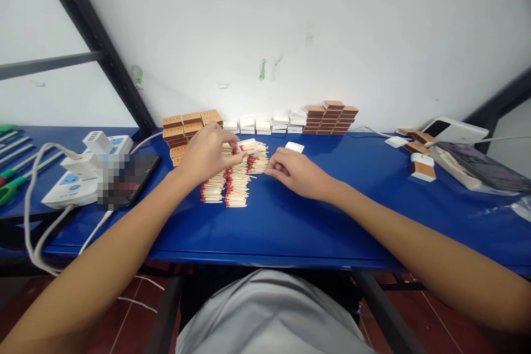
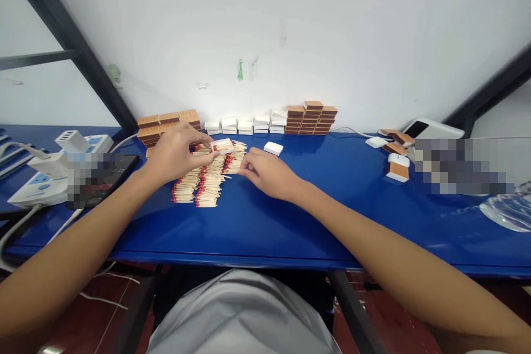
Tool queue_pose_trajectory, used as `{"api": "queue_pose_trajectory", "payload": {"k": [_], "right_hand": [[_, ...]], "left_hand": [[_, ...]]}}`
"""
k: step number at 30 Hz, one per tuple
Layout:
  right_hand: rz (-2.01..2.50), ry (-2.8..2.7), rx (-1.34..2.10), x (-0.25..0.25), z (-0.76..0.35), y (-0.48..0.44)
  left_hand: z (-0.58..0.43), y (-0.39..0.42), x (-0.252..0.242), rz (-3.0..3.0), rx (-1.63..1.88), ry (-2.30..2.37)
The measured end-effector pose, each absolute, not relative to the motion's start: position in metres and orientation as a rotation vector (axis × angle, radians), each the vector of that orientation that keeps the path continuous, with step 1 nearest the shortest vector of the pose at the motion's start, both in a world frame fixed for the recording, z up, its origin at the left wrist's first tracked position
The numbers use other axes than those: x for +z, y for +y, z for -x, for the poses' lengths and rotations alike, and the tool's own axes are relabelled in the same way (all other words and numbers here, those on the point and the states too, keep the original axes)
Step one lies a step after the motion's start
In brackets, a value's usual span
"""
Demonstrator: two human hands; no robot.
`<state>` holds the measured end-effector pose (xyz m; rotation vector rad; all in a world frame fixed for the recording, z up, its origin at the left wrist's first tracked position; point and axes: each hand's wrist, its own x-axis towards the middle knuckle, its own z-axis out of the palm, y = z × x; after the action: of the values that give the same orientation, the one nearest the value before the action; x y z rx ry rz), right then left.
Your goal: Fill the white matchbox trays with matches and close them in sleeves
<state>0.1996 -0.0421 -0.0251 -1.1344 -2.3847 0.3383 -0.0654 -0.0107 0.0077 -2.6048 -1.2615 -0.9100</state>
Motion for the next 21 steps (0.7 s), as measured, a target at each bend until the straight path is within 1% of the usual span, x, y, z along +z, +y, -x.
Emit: {"api": "queue_pose_trajectory", "payload": {"k": [12,21], "right_hand": [[1.188,-2.427,0.383,-0.038,-0.170,-0.041],[1.341,-2.537,0.330,-0.029,-0.177,-0.044]], "left_hand": [[0.059,-0.015,0.009,2.631,-0.853,-1.276],[0.061,-0.013,0.006,2.649,-0.863,-1.252]]}}
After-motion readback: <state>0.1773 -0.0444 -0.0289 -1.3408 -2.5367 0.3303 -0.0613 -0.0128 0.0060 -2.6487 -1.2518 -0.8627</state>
